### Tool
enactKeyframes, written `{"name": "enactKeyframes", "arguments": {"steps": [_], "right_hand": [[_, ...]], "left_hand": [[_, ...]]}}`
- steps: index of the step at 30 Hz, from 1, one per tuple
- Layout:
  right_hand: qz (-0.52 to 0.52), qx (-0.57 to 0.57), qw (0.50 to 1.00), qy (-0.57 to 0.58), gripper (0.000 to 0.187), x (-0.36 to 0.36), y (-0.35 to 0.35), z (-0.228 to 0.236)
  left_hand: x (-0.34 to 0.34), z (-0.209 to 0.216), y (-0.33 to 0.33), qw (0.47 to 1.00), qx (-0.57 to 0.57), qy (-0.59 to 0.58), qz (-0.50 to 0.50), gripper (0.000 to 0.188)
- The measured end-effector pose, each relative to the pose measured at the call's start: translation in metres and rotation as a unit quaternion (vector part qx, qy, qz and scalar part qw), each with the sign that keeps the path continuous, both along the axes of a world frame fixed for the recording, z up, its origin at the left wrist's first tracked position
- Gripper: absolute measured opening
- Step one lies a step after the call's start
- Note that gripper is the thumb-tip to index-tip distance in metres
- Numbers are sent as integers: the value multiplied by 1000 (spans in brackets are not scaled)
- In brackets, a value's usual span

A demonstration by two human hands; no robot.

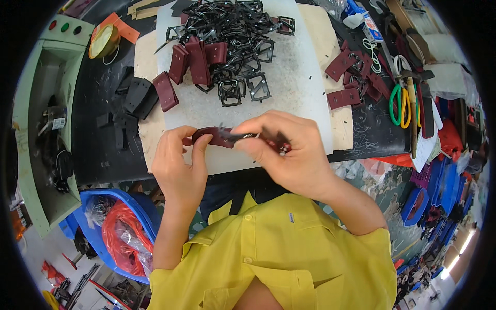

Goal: The person assembles maroon leather-like straps with black metal buckles. They repeatedly pick up a strap and a buckle, align the buckle with the strap's holes, and use red-handled pliers to press the buckle into place. The person then inspects the assembled unit before placing it on the table and repeating the process with new components.

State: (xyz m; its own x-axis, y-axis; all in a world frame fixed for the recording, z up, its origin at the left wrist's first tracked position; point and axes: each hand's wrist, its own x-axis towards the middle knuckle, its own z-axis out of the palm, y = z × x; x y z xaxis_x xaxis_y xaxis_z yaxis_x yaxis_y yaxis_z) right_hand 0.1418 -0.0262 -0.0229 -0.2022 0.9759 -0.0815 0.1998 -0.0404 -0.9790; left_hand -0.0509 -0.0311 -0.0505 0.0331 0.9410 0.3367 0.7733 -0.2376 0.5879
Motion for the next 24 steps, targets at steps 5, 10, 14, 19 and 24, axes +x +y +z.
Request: {"name": "enactKeyframes", "arguments": {"steps": [5,10,14,19,24], "right_hand": [[104,109,989,4,20,-18,3,1],[110,181,977,-31,28,-23,3,-8],[110,189,975,-31,32,-21,4,-10],[130,193,971,-51,32,-19,6,-1],[98,143,985,-22,23,-18,5,-3]], "left_hand": [[-4,1,-1,999,-2,43,3,18],[-2,-5,8,987,130,86,-27,16],[-7,-4,4,999,15,41,-25,14],[-12,28,0,889,-224,-400,-4,8],[-16,29,-3,826,-277,-489,-34,21]]}}
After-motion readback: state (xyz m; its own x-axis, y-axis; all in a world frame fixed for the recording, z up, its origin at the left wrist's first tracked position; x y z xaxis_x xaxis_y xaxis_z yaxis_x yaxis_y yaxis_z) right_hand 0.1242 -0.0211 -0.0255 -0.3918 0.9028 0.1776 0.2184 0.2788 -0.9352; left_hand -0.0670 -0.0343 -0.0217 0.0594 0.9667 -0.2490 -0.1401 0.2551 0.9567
